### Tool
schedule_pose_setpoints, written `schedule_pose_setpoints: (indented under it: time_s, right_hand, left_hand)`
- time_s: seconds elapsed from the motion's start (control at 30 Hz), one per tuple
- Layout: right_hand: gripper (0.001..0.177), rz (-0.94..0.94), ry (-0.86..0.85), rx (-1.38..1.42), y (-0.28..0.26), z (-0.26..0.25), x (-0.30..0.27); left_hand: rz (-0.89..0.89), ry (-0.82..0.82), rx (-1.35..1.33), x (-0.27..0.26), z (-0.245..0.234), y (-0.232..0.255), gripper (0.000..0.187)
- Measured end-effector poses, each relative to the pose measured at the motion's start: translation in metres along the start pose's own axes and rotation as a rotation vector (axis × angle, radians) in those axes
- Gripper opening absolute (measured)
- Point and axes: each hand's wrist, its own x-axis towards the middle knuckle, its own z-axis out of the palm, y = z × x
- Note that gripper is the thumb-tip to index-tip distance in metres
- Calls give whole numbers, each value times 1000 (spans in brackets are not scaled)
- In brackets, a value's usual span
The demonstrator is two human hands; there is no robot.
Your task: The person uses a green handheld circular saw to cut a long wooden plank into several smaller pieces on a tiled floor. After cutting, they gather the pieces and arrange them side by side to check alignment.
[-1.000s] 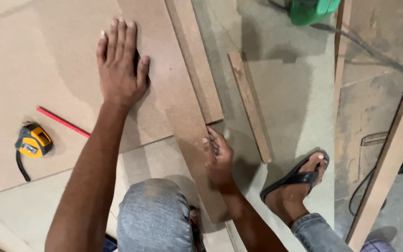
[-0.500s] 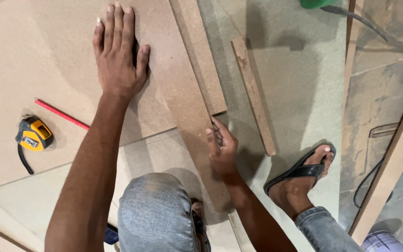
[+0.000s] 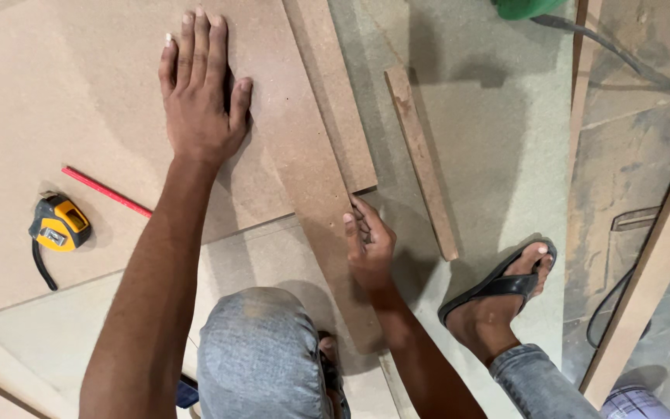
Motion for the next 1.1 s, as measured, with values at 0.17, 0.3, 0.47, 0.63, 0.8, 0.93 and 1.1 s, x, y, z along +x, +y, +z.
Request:
schedule_pose_setpoints:
  time_s: [0.17,0.3,0.47,0.63,0.8,0.93,1.1]
  right_hand:
    - [36,-17,-18,2,2,-2,2]
    - [36,14,-15,-8,6,-2,1]
    - [35,31,-24,6,9,-3,2]
    - [35,16,-26,31,12,-3,2]
    - [35,33,-27,79,14,-2,2]
    - [36,35,-26,9,15,-4,2]
    - [35,8,-13,81,23,-1,2]
  left_hand:
    - [6,6,10,1,0,1,66]
    - [-6,-5,-3,0,0,0,66]
    - [10,4,-8,0,0,0,67]
    - [25,28,-20,1,-2,0,67]
    - [5,5,-10,1,-1,2,67]
    - [-2,-18,6,2,-2,2,67]
    - [9,19,-27,2,-2,1,66]
